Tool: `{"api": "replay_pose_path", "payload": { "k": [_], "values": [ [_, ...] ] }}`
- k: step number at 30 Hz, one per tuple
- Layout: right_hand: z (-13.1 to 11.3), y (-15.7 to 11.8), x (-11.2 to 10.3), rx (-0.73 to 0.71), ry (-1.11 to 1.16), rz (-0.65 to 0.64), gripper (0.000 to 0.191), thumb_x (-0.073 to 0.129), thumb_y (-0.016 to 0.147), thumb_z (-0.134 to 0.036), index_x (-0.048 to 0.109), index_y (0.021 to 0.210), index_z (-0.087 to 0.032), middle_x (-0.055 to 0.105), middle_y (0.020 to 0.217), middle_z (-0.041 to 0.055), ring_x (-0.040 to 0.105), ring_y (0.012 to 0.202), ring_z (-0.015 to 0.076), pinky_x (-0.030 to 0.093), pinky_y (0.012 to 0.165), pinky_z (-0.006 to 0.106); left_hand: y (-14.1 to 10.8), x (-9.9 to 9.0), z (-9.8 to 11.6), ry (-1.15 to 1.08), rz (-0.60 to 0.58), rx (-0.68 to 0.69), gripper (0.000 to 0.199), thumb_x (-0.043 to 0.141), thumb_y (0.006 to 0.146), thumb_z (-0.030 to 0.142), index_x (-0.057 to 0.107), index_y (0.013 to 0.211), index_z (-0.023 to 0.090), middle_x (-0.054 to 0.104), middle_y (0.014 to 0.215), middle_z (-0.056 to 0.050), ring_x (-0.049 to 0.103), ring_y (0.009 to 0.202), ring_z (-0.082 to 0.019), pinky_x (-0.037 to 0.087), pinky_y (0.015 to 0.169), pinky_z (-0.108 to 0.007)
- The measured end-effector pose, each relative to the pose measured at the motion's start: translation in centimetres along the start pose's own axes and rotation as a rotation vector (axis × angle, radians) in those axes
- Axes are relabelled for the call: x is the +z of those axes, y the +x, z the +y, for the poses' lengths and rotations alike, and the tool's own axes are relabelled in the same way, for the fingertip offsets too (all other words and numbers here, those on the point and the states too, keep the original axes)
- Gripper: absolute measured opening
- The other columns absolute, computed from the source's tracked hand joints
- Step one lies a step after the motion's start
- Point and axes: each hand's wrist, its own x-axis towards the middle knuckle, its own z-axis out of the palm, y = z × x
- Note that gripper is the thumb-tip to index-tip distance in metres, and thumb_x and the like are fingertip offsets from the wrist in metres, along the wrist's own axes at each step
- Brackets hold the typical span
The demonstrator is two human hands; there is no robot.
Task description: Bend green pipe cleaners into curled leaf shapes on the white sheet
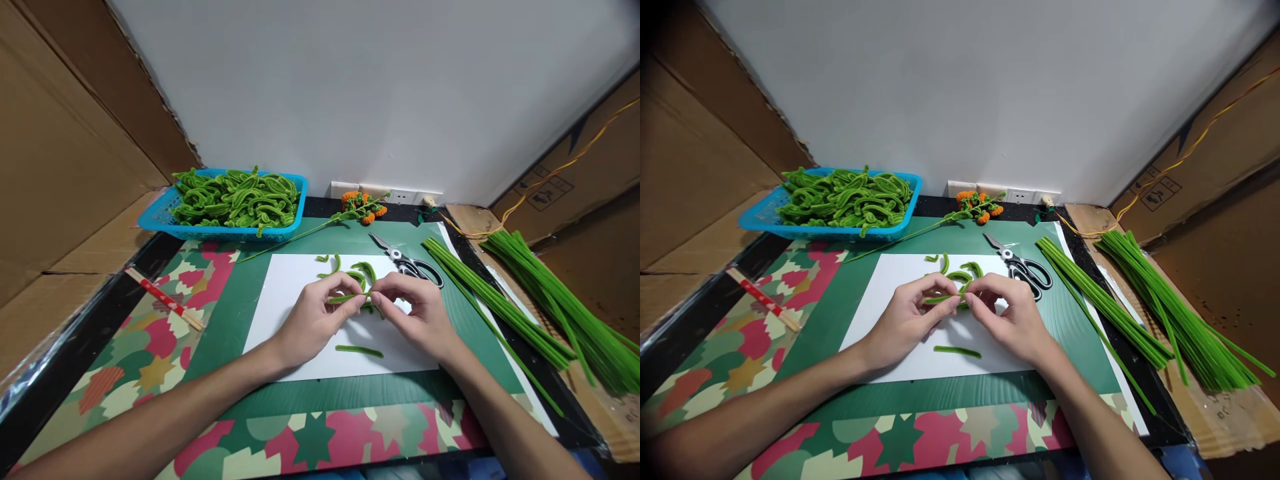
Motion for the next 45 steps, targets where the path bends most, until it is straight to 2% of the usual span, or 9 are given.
{"api": "replay_pose_path", "payload": {
  "k": [4, 7, 11, 15, 23, 29, 34, 38, 45],
  "values": [
    [0.2, -0.1, 0.8, 0.005, 0.000, 0.011, 0.014, 0.064, 0.104, -0.024, 0.074, 0.094, -0.021, 0.073, 0.085, 0.0005, 0.063, 0.070, 0.0121, 0.050, 0.066, 0.024, 0.0, 0.0, 0.1, -0.018, 0.008, -0.008, 0.020, 0.073, 0.100, 0.035, 0.069, 0.097, 0.017, 0.067, 0.086, 0.002, 0.046, 0.052, -0.003, 0.039, 0.047, -0.016],
    [0.1, -0.1, 0.8, 0.017, 0.020, -0.001, 0.018, 0.062, 0.105, -0.025, 0.073, 0.091, -0.020, 0.070, 0.082, 0.0001, 0.059, 0.068, 0.0116, 0.047, 0.065, 0.024, 0.0, 0.0, 0.3, -0.036, -0.014, -0.010, 0.020, 0.075, 0.099, 0.035, 0.069, 0.095, 0.017, 0.067, 0.085, 0.002, 0.049, 0.052, -0.004, 0.039, 0.046, -0.016],
    [0.1, 0.1, 1.0, 0.129, 0.240, -0.055, 0.026, 0.063, 0.107, -0.034, 0.071, 0.087, -0.019, 0.063, 0.071, -0.0015, 0.055, 0.061, 0.0112, 0.043, 0.060, 0.025, -0.1, -0.1, 0.5, -0.110, -0.063, -0.020, 0.023, 0.078, 0.097, 0.038, 0.068, 0.094, 0.017, 0.065, 0.077, 0.003, 0.051, 0.050, -0.005, 0.039, 0.044, -0.017],
    [0.4, 0.4, 1.6, 0.197, 0.436, -0.030, 0.027, 0.069, 0.104, -0.041, 0.071, 0.089, -0.020, 0.063, 0.067, -0.0027, 0.053, 0.055, 0.0105, 0.042, 0.056, 0.025, -0.1, -0.2, 0.3, -0.200, -0.061, -0.052, 0.026, 0.077, 0.098, 0.041, 0.065, 0.099, 0.018, 0.064, 0.075, 0.004, 0.051, 0.046, -0.005, 0.038, 0.042, -0.017],
    [1.1, 0.8, 0.9, 0.201, 0.475, 0.155, 0.030, 0.076, 0.098, -0.043, 0.070, 0.081, -0.019, 0.061, 0.061, -0.0032, 0.049, 0.048, 0.0099, 0.042, 0.051, 0.026, 0.6, -0.4, -0.3, -0.247, -0.003, -0.061, 0.040, 0.061, 0.106, 0.052, 0.059, 0.087, 0.017, 0.067, 0.074, 0.002, 0.051, 0.042, -0.004, 0.032, 0.040, -0.016],
    [1.3, 0.8, 1.1, 0.217, 0.522, 0.212, 0.032, 0.077, 0.097, -0.047, 0.068, 0.084, -0.020, 0.059, 0.061, -0.0044, 0.049, 0.045, 0.0086, 0.041, 0.044, 0.024, 0.7, -0.3, -0.2, -0.257, 0.010, -0.080, 0.038, 0.068, 0.102, 0.051, 0.063, 0.088, 0.015, 0.065, 0.073, 0.002, 0.050, 0.042, -0.004, 0.031, 0.039, -0.015],
    [0.6, 0.8, 1.5, 0.249, 0.515, 0.195, 0.032, 0.086, 0.089, -0.047, 0.071, 0.087, -0.019, 0.064, 0.075, -0.0024, 0.056, 0.046, 0.0093, 0.047, 0.041, 0.024, 0.4, 0.1, 0.2, -0.206, -0.026, -0.084, 0.034, 0.073, 0.099, 0.047, 0.068, 0.089, 0.014, 0.067, 0.075, 0.001, 0.049, 0.043, -0.004, 0.034, 0.038, -0.016],
    [0.3, 0.9, 1.8, 0.253, 0.554, 0.157, 0.028, 0.086, 0.090, -0.045, 0.075, 0.092, -0.020, 0.069, 0.082, -0.0004, 0.058, 0.046, 0.0085, 0.049, 0.042, 0.024, -0.1, 0.4, 0.1, -0.146, -0.053, -0.094, 0.033, 0.074, 0.099, 0.045, 0.070, 0.088, 0.014, 0.066, 0.075, 0.000, 0.052, 0.047, -0.005, 0.040, 0.041, -0.016],
    [0.1, 0.8, 1.5, 0.257, 0.508, 0.146, 0.037, 0.086, 0.087, -0.054, 0.075, 0.096, -0.020, 0.073, 0.081, 0.0019, 0.062, 0.049, 0.0119, 0.054, 0.045, 0.027, -0.5, 0.6, -0.6, -0.106, -0.110, -0.103, 0.031, 0.074, 0.099, 0.044, 0.073, 0.092, 0.015, 0.063, 0.070, 0.003, 0.050, 0.048, -0.006, 0.039, 0.042, -0.016]
  ]
}}
